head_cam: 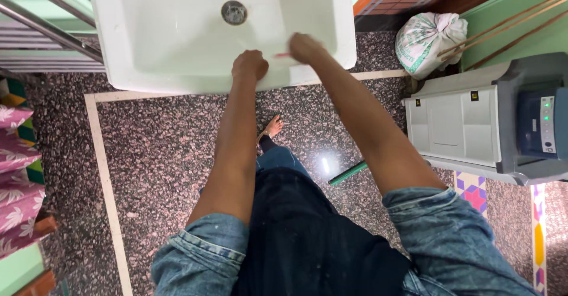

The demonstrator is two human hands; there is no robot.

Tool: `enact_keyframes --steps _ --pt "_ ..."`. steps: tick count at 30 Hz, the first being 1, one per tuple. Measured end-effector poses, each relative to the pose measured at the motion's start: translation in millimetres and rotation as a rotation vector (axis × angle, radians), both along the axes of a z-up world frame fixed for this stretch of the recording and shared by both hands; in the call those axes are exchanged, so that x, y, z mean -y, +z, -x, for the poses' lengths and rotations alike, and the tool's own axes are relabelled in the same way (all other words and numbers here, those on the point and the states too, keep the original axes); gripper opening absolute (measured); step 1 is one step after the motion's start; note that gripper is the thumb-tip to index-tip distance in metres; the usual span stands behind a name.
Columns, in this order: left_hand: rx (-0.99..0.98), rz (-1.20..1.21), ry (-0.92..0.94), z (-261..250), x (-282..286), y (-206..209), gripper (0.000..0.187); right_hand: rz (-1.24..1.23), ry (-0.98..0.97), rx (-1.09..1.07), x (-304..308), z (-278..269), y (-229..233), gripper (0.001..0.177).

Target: The person scrubs the interior surfaces of a white pedestal sink using a pink toothbrush, then turns on the faucet to rinse the sink and the brush by hand.

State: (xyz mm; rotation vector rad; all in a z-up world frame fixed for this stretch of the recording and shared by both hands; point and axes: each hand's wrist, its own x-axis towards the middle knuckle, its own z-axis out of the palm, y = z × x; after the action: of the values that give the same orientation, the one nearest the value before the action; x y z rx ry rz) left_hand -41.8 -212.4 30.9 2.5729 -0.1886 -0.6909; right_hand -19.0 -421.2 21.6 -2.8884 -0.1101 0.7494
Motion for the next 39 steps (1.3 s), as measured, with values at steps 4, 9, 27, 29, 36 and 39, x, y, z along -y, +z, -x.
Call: enact_keyframes --steps 4,9,27,29,36,39 --pt "-0.007 0.004 0.028 0 2 0 0.034 0.167 -0.086 0.270 2 17 3 0.021" --pt "0.011 0.017 0.093 5 0 6 0.043 -0.191 -0.128 -0.217 -51 3 3 0.023" --pt "0.651 0.058 0.064 16 2 -16 0.050 0.315 0.258 0.188 16 -12 6 0.016" --pt "0.652 0.059 0.066 17 3 -19 0.049 0.282 0.283 0.112 2 -7 9 0.016" --pt "0.517 0.005 0.089 12 3 -17 0.025 0.342 0.354 0.121 32 -8 33 0.030" --pt "0.416 0.008 0.112 12 4 -16 0.025 0.187 0.348 0.033 22 -1 28 0.023"
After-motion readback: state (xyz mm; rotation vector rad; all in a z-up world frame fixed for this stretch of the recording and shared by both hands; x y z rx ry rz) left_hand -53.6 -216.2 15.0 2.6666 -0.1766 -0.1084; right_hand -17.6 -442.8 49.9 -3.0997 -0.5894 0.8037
